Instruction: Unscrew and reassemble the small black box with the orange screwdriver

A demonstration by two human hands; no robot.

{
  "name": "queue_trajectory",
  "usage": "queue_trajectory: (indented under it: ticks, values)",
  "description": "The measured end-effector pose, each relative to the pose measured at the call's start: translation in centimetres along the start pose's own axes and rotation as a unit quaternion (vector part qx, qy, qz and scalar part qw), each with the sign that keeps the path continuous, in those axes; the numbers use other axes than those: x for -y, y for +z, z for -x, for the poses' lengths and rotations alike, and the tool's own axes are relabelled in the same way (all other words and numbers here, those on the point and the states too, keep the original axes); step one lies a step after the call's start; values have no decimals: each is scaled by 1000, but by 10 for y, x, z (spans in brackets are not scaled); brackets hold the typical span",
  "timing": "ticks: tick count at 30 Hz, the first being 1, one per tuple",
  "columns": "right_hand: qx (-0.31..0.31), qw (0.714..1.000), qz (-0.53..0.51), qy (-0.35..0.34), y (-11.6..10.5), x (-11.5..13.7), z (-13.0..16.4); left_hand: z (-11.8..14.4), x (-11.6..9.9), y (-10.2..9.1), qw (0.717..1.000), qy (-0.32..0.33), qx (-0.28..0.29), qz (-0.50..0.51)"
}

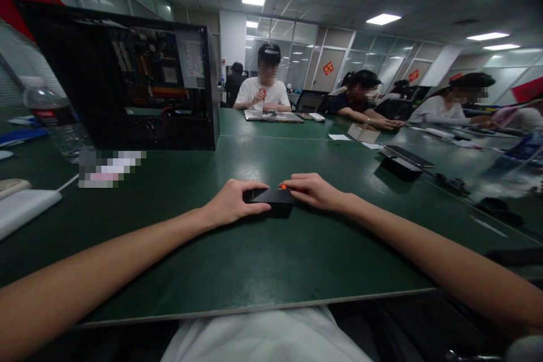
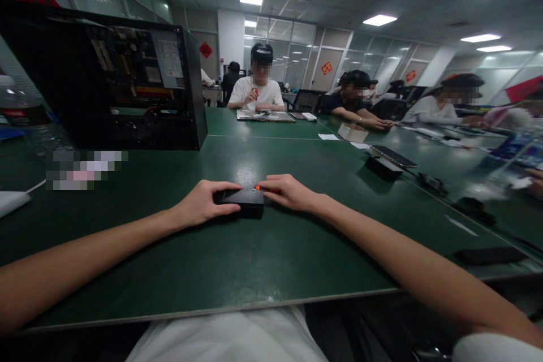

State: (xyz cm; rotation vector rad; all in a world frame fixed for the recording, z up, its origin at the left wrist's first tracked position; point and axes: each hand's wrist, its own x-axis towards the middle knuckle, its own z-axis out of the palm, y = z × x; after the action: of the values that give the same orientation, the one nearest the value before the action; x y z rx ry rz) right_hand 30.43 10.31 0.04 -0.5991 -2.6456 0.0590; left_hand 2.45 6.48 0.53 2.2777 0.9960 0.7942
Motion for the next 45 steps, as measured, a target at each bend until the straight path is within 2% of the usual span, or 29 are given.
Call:
queue_trajectory:
  ticks: [4,7,13,15,18,21,24,26,29,33,35,39,42,45]
  values:
    - [7,1000,-7,5,-3,-2,1,1,-5,-2,1000,3,-7,9]
    - [14,999,25,19,-11,-7,8,1,-6,-3,998,-5,-19,57]
    - [33,989,103,97,-17,-21,20,-10,13,-6,976,-84,-118,160]
    - [38,985,121,116,-14,-21,19,-15,22,-11,978,-104,-136,119]
    - [49,980,138,137,-9,-14,14,-18,34,-22,984,-120,-130,18]
    - [61,974,157,154,-7,-5,10,-18,43,-29,986,-101,-98,-89]
    - [71,967,180,166,-8,0,8,-18,50,-30,976,-79,-87,-186]
    - [67,965,186,171,-10,3,7,-18,53,-29,970,-82,-78,-214]
    - [21,978,141,153,-12,9,4,-19,54,-27,969,-85,-74,-218]
    - [-40,995,-16,91,-6,30,-4,-21,54,-27,975,-89,-78,-187]
    - [-21,995,-44,87,1,45,-10,-21,53,-29,977,-99,-96,-165]
    - [28,994,-38,98,10,66,-19,-21,51,-32,973,-116,-157,-121]
    - [7,993,-41,111,-3,63,-17,-19,43,-28,975,-127,-182,1]
    - [-74,982,-1,172,-38,40,1,-16,30,-17,961,-132,-174,168]
